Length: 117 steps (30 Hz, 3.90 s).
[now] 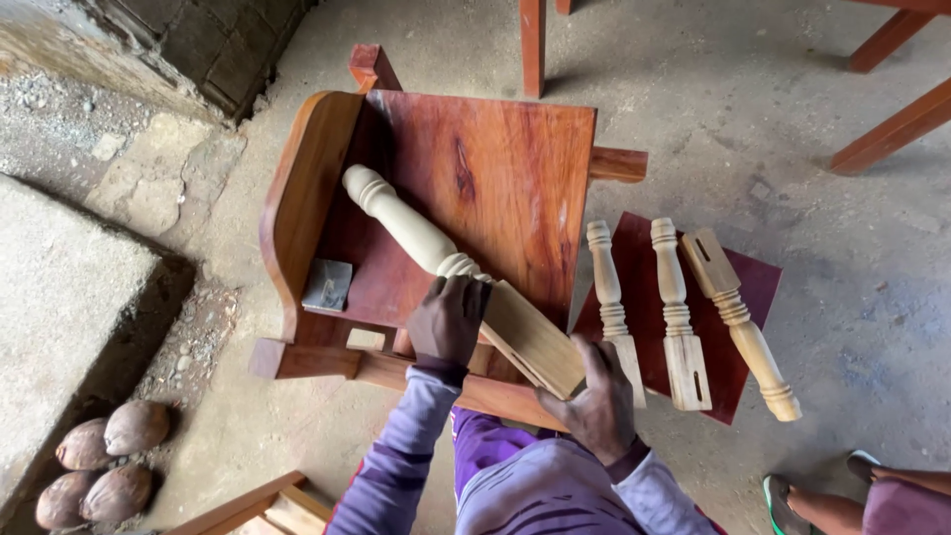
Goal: The recorder is using sandpaper to sand and smooth the surface of turned wooden furniture legs.
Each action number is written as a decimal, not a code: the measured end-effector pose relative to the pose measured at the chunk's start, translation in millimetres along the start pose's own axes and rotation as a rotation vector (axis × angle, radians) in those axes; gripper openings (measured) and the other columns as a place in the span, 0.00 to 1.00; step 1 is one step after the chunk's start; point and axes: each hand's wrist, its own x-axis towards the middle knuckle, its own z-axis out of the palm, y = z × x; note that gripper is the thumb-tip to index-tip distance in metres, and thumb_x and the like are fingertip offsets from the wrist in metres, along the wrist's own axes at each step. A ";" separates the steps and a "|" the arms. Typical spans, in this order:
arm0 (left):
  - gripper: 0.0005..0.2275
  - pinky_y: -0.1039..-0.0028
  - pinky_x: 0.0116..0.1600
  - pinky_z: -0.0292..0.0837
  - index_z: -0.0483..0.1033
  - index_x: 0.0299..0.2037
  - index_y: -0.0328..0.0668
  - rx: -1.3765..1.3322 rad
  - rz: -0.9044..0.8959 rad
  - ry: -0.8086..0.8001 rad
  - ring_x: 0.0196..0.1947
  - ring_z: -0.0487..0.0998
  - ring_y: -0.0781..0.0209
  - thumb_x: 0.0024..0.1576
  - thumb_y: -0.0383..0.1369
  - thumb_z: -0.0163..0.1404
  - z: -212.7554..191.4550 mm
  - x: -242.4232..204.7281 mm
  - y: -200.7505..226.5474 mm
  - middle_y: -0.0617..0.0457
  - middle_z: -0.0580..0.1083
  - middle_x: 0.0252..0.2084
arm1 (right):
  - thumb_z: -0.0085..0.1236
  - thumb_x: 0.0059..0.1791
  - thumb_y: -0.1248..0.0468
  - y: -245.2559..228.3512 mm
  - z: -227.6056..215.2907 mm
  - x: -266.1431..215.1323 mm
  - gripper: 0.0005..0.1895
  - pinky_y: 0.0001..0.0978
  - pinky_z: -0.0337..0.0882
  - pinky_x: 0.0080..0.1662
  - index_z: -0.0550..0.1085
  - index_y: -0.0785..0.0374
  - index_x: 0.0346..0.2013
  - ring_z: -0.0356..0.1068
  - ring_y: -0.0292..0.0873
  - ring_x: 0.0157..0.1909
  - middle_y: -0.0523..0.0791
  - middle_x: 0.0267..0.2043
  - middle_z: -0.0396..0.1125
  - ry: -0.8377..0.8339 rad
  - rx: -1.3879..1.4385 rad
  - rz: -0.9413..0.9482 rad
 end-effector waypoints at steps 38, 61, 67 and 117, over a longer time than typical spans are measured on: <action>0.08 0.64 0.33 0.75 0.78 0.38 0.40 -0.368 -0.340 0.013 0.28 0.81 0.46 0.59 0.36 0.57 -6.5 -16.2 -6.0 0.44 0.78 0.30 | 0.70 0.34 0.56 -14.1 17.9 42.4 0.49 0.52 0.74 0.46 0.61 0.64 0.66 0.71 0.62 0.48 0.58 0.55 0.67 -0.312 -0.318 -0.120; 0.09 0.57 0.33 0.73 0.77 0.35 0.44 -0.368 0.045 -0.143 0.31 0.79 0.40 0.59 0.39 0.58 2.6 -10.8 -42.0 0.43 0.77 0.32 | 0.70 0.28 0.60 -11.0 32.3 31.6 0.48 0.50 0.75 0.48 0.66 0.63 0.62 0.74 0.60 0.49 0.57 0.55 0.71 -0.142 -0.273 -0.136; 0.08 0.50 0.39 0.73 0.77 0.37 0.47 -0.195 0.157 0.035 0.30 0.79 0.43 0.56 0.40 0.57 3.4 -7.6 -30.0 0.47 0.78 0.34 | 0.68 0.32 0.58 -31.0 25.6 40.4 0.48 0.46 0.76 0.50 0.65 0.55 0.67 0.76 0.56 0.47 0.55 0.47 0.73 -0.320 -0.407 0.165; 0.10 0.63 0.34 0.75 0.75 0.47 0.41 0.114 0.402 -0.213 0.31 0.79 0.53 0.58 0.33 0.49 39.4 -65.4 103.8 0.49 0.75 0.36 | 0.64 0.45 0.56 105.9 80.6 -21.3 0.28 0.49 0.72 0.43 0.72 0.61 0.58 0.69 0.57 0.51 0.52 0.49 0.65 0.060 0.107 -0.127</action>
